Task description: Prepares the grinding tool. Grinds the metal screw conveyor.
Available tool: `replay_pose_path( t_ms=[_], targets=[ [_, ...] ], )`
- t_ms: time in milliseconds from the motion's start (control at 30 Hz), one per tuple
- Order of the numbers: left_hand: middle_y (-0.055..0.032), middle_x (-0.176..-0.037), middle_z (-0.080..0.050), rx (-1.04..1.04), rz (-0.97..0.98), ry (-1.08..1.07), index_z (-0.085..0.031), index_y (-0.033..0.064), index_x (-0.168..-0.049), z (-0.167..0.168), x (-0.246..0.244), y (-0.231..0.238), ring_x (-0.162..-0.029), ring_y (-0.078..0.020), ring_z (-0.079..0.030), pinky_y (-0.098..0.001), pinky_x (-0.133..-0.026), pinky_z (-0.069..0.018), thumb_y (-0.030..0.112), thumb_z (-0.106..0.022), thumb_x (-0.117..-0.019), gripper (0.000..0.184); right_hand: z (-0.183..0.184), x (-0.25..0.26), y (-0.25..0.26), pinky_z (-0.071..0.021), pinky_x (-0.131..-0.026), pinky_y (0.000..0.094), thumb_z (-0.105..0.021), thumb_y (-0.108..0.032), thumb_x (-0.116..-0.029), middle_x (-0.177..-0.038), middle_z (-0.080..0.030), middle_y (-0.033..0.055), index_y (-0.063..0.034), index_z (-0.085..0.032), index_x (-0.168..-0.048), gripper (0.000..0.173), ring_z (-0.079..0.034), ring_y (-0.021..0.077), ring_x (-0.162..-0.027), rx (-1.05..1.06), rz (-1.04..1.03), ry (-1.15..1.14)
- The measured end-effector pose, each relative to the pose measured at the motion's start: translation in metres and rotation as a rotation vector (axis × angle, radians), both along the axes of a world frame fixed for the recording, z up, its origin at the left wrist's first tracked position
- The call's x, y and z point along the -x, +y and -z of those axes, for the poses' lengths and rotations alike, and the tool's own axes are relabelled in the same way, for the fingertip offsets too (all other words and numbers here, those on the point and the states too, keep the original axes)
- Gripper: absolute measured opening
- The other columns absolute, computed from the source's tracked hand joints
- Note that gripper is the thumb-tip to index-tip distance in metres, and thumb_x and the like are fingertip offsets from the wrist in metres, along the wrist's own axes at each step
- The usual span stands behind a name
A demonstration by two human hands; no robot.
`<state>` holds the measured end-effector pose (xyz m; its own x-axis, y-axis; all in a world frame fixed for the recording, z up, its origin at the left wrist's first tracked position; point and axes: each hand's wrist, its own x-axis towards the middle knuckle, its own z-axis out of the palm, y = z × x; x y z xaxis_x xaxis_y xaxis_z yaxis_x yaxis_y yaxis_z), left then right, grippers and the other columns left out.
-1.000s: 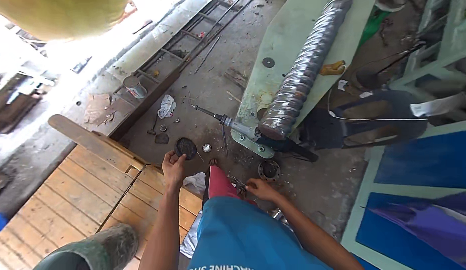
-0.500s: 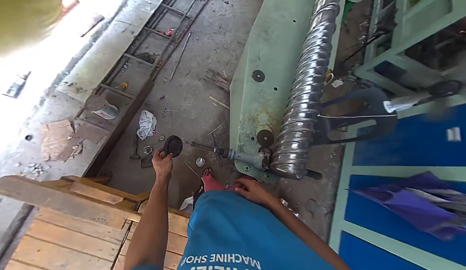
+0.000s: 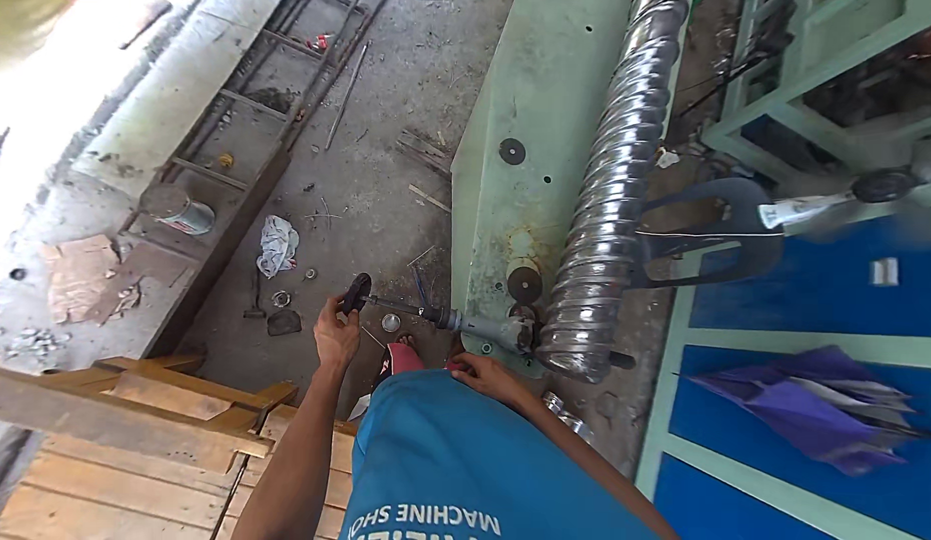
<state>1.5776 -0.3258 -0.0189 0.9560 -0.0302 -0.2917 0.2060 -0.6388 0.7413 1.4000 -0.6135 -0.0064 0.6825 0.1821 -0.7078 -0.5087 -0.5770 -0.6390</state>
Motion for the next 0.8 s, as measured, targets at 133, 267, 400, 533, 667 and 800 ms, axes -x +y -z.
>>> replay_pose_path(
  t_ms=[133,267,400,533,667,800],
  targets=[
    [-0.0169,-0.122,-0.068,-0.006,0.003,-0.004,-0.06,0.0099,-0.136,0.0,0.006,-0.002,-0.092,-0.0287,-0.07,-0.0491,-0.076,-0.0576,0.012,-0.064,-0.0982,0.038,-0.005,-0.006,-0.006,-0.0556,-0.097,0.0435,-0.052,-0.043,-0.1058,-0.12,-0.071,0.0108,-0.0104,-0.057,-0.143,0.049,-0.071,0.0212,-0.104,0.004,0.007,0.004],
    [-0.0186,-0.124,-0.068,-0.019,0.02,0.039,-0.059,0.0093,-0.138,-0.006,0.002,-0.002,-0.091,-0.0308,-0.07,-0.0518,-0.076,-0.0569,0.013,-0.063,-0.0991,0.039,-0.009,-0.01,-0.011,-0.0555,-0.098,0.0422,-0.053,-0.04,-0.1061,-0.121,-0.071,0.0114,-0.0084,-0.056,-0.143,0.049,-0.071,0.0204,-0.106,0.012,0.045,0.006],
    [-0.0161,-0.122,-0.069,-0.024,0.04,0.05,-0.06,0.0108,-0.135,-0.01,-0.002,-0.001,-0.081,-0.0272,-0.069,-0.0478,-0.07,-0.0557,0.014,-0.065,-0.0992,0.037,-0.011,-0.013,-0.012,-0.0558,-0.097,0.0412,-0.054,-0.039,-0.1061,-0.12,-0.072,0.0112,-0.0079,-0.057,-0.142,0.048,-0.071,0.02,-0.105,0.02,0.037,0.007],
    [-0.0165,-0.126,-0.068,-0.001,0.076,0.06,-0.059,0.0093,-0.136,-0.008,-0.007,0.003,-0.097,-0.0291,-0.07,-0.0507,-0.078,-0.057,0.012,-0.064,-0.1,0.036,-0.008,-0.015,-0.01,-0.0556,-0.098,0.043,-0.053,-0.041,-0.1059,-0.12,-0.071,0.0118,-0.0086,-0.057,-0.142,0.048,-0.071,0.0211,-0.105,0.02,0.008,0.002],
    [-0.0155,-0.127,-0.067,0.069,0.045,0.087,-0.057,0.0099,-0.136,-0.006,-0.009,0.001,-0.102,-0.0271,-0.071,-0.049,-0.083,-0.059,0.013,-0.064,-0.1006,0.036,-0.005,-0.015,-0.008,-0.0562,-0.096,0.0429,-0.053,-0.042,-0.1055,-0.118,-0.072,0.0094,-0.0102,-0.059,-0.139,0.047,-0.071,0.0196,-0.104,0.0,-0.002,-0.024],
    [-0.0162,-0.121,-0.068,0.098,0.024,0.065,-0.054,0.0058,-0.133,0.001,-0.01,-0.005,-0.101,-0.0259,-0.071,-0.0471,-0.084,-0.06,0.01,-0.069,-0.0965,0.04,-0.015,-0.022,-0.005,-0.0547,-0.099,0.0424,-0.051,-0.04,-0.1065,-0.122,-0.071,0.0099,-0.0087,-0.057,-0.141,0.047,-0.07,0.0199,-0.107,-0.004,-0.013,-0.076]
  ],
)
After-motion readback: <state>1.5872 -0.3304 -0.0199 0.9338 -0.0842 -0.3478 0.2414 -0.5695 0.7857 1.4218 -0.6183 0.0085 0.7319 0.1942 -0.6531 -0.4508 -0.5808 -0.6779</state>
